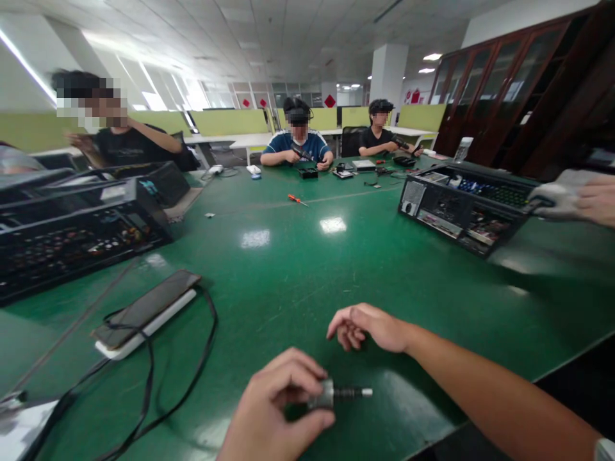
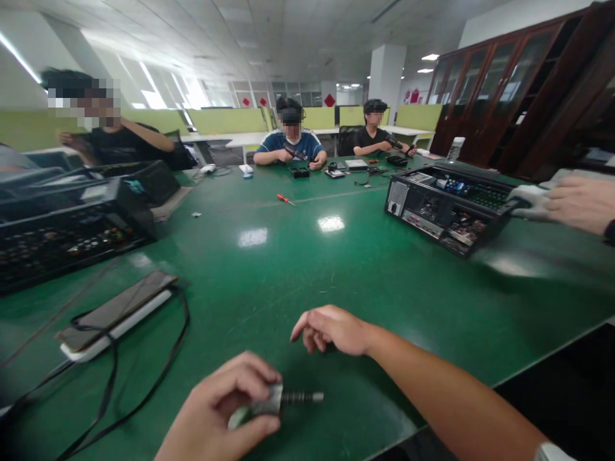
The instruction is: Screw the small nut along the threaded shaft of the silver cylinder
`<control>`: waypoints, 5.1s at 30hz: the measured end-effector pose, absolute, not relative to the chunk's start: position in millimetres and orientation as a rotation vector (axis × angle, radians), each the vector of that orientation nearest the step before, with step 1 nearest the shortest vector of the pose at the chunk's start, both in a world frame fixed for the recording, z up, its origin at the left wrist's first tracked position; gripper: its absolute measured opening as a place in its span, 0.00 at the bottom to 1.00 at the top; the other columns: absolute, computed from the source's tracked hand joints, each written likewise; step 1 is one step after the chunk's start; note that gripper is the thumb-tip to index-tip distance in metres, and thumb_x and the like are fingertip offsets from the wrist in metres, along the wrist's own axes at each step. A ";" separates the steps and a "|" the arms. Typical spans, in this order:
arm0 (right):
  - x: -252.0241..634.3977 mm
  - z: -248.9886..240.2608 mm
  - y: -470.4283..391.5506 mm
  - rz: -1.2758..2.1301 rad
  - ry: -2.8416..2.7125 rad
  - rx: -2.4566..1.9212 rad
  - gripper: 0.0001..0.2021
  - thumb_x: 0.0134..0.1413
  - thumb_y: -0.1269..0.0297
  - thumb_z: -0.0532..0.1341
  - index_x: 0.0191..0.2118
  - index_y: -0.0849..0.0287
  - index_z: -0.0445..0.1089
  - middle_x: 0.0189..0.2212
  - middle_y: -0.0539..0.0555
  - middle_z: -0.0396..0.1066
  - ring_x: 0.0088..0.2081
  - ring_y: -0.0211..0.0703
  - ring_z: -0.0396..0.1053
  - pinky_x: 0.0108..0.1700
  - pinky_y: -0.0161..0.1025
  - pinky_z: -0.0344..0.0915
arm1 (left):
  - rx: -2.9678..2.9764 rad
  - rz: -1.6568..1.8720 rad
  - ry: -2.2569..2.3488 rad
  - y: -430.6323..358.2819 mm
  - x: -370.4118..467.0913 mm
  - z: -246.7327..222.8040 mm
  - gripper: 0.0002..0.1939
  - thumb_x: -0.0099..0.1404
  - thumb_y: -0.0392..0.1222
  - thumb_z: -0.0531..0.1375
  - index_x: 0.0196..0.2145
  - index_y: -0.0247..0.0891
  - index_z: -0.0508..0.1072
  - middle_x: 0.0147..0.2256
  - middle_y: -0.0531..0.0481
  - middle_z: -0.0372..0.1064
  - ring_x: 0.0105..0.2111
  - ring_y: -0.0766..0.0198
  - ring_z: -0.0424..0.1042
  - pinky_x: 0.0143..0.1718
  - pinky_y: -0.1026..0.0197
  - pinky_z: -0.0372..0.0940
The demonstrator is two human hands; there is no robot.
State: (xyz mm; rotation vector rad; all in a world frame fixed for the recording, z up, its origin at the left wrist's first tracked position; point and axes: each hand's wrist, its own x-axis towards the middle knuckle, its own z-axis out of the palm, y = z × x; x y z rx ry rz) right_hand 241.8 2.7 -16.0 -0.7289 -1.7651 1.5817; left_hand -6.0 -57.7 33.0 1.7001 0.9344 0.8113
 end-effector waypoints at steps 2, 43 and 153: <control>250.4 -20.6 5.8 1.375 -1.696 -0.806 0.37 0.63 0.32 0.46 0.43 0.66 0.73 0.26 0.53 0.68 0.26 0.37 0.61 0.30 0.35 0.58 | 1.655 0.909 0.926 -32.5 15.5 29.2 0.09 0.54 0.36 0.72 0.28 0.39 0.75 0.38 0.46 0.73 0.37 0.61 0.74 0.36 0.64 0.72; 233.8 -18.1 -8.4 0.775 -1.998 -1.069 0.06 0.57 0.63 0.66 0.39 0.59 0.76 0.31 0.52 0.75 0.33 0.40 0.71 0.37 0.36 0.63 | 1.706 1.150 0.947 -4.0 16.0 -13.0 0.08 0.55 0.36 0.71 0.30 0.37 0.75 0.37 0.44 0.73 0.38 0.59 0.76 0.36 0.61 0.76; 245.1 -11.5 -5.8 0.732 -1.968 -1.122 0.04 0.57 0.65 0.66 0.38 0.58 0.76 0.30 0.52 0.76 0.31 0.39 0.72 0.36 0.36 0.66 | 1.659 1.234 0.955 2.9 8.8 -12.9 0.09 0.55 0.37 0.72 0.32 0.36 0.76 0.38 0.44 0.73 0.40 0.56 0.78 0.40 0.57 0.78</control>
